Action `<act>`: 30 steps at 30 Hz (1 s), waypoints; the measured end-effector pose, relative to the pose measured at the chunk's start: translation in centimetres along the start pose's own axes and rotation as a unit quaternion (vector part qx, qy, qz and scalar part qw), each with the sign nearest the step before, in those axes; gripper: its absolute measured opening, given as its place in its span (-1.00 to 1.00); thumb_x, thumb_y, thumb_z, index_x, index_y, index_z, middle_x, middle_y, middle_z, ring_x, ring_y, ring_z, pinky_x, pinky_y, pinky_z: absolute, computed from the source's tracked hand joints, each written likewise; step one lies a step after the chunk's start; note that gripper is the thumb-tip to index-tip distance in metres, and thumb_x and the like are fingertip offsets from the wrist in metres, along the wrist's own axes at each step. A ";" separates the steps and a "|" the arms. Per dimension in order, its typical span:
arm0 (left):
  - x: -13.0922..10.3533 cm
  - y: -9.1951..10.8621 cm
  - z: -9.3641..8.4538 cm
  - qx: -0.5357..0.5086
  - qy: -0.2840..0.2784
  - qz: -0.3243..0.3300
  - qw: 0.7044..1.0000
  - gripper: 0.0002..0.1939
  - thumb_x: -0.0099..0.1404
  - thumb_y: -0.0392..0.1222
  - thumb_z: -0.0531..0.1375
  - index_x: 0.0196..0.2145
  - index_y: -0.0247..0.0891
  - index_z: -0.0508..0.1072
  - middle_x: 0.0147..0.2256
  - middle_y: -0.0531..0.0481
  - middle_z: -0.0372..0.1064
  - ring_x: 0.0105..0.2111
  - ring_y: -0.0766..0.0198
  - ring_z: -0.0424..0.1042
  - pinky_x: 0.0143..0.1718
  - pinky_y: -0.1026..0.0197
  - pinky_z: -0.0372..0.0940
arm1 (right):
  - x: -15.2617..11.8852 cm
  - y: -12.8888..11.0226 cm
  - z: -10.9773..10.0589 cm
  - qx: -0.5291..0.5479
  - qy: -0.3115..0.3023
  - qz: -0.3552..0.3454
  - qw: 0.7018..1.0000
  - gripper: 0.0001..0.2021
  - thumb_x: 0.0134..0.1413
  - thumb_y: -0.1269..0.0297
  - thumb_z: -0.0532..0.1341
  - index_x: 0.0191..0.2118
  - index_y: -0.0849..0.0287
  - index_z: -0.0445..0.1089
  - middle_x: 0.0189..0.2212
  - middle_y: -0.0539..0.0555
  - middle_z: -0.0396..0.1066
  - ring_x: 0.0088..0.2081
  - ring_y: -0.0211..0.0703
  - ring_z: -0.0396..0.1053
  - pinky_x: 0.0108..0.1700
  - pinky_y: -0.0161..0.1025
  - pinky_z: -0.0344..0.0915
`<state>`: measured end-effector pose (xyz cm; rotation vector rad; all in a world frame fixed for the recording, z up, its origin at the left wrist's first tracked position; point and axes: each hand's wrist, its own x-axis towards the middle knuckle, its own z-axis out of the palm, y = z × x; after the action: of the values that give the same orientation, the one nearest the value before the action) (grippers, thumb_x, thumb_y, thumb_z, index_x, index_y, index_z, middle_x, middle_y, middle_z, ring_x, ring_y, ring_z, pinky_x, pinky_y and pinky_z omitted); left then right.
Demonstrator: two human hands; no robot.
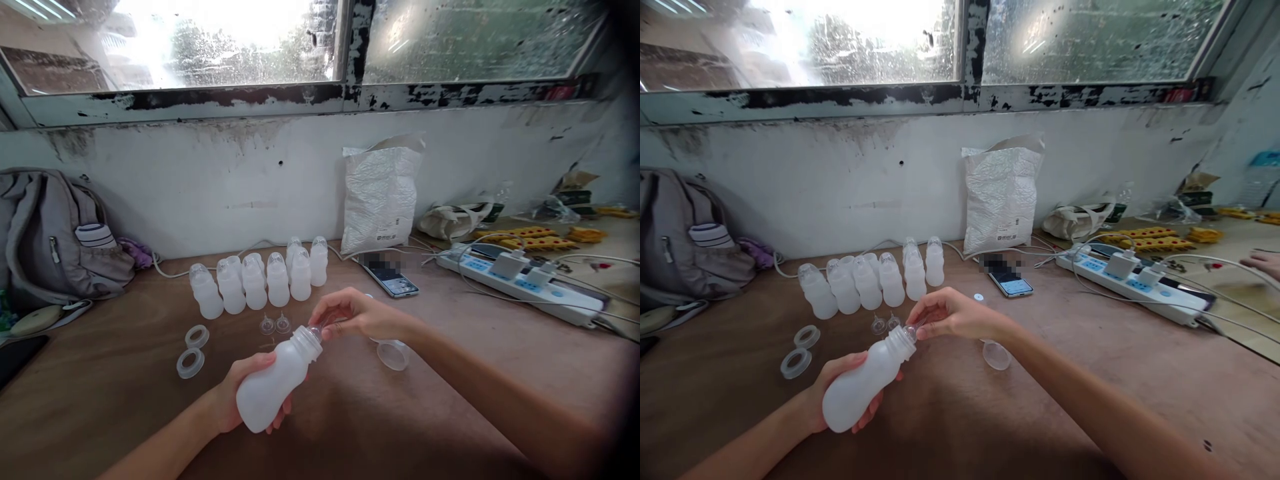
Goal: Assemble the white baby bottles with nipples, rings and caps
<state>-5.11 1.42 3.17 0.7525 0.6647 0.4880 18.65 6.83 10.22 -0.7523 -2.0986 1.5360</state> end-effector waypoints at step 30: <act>0.4 0.0 0.2 0.010 0.035 -0.008 0.999 -0.43 0.10 0.11 0.04 -0.21 -0.51 0.41 -0.59 -0.13 0.38 -0.68 0.27 0.36 -0.74 0.35 0.20 | 0.1 0.6 0.2 -0.085 -0.005 0.010 0.996 -0.70 0.05 0.07 0.14 -0.45 0.25 0.27 -0.61 -0.03 0.27 -0.56 -0.33 0.23 -0.53 -0.39 0.15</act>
<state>-4.74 1.56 3.11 0.7507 0.7412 0.4966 18.52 6.90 9.59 -0.8266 -2.2571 1.3869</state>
